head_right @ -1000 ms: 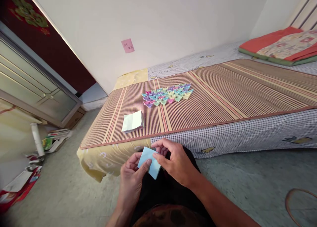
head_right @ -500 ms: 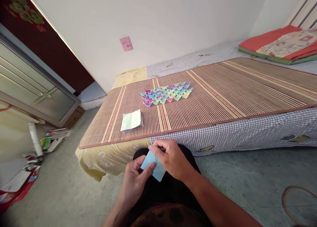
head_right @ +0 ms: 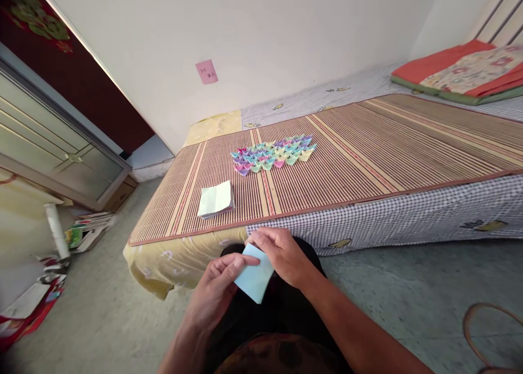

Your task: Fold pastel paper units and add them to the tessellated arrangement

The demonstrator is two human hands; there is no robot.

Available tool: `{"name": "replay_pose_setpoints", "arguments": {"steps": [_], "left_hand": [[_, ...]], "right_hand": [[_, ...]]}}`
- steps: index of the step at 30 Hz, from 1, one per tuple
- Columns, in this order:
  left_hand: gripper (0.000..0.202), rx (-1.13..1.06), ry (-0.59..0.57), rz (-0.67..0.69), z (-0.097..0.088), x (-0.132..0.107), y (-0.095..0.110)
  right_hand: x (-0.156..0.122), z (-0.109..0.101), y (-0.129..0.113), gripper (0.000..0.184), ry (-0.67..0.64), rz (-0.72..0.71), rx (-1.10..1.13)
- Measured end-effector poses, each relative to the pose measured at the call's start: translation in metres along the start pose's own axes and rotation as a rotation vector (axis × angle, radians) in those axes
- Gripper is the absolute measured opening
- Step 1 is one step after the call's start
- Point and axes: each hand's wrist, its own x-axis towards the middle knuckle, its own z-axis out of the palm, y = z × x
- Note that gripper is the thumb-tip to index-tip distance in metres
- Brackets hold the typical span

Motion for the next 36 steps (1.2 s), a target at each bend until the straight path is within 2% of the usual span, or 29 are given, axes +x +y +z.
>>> {"name": "replay_pose_setpoints", "arguments": {"steps": [3, 8, 12, 16, 20, 22, 25, 29, 36], "left_hand": [[0.043, -0.274, 0.058, -0.085, -0.003, 0.005, -0.003], [0.049, -0.396, 0.094, -0.140, -0.007, 0.008, -0.005], [0.050, -0.409, 0.065, -0.144, -0.007, 0.007, -0.006], [0.048, -0.373, 0.032, -0.108, -0.005, 0.004, -0.004], [0.047, -0.360, 0.010, -0.077, -0.006, 0.001, -0.002], [0.048, -0.378, -0.014, -0.085, -0.007, 0.000, -0.002], [0.048, -0.389, -0.047, -0.100, -0.008, 0.001, -0.004], [0.049, -0.375, -0.066, -0.110, -0.008, 0.000, -0.005], [0.045, -0.333, -0.092, -0.077, -0.005, -0.001, -0.005]], "right_hand": [[-0.006, -0.013, -0.005, 0.033, 0.019, -0.054, 0.026], [-0.015, -0.028, -0.019, 0.021, -0.099, -0.225, -0.123], [-0.018, -0.023, -0.024, 0.015, -0.165, -0.259, -0.147], [-0.017, -0.018, -0.022, 0.007, -0.145, -0.228, -0.143], [-0.017, -0.018, -0.021, 0.010, -0.140, -0.210, -0.168], [-0.018, -0.019, -0.022, 0.007, -0.160, -0.225, -0.173], [-0.019, -0.020, -0.024, 0.012, -0.198, -0.254, -0.167], [-0.020, -0.020, -0.025, 0.004, -0.191, -0.257, -0.185], [-0.022, -0.019, -0.026, 0.005, -0.207, -0.251, -0.212]]}}
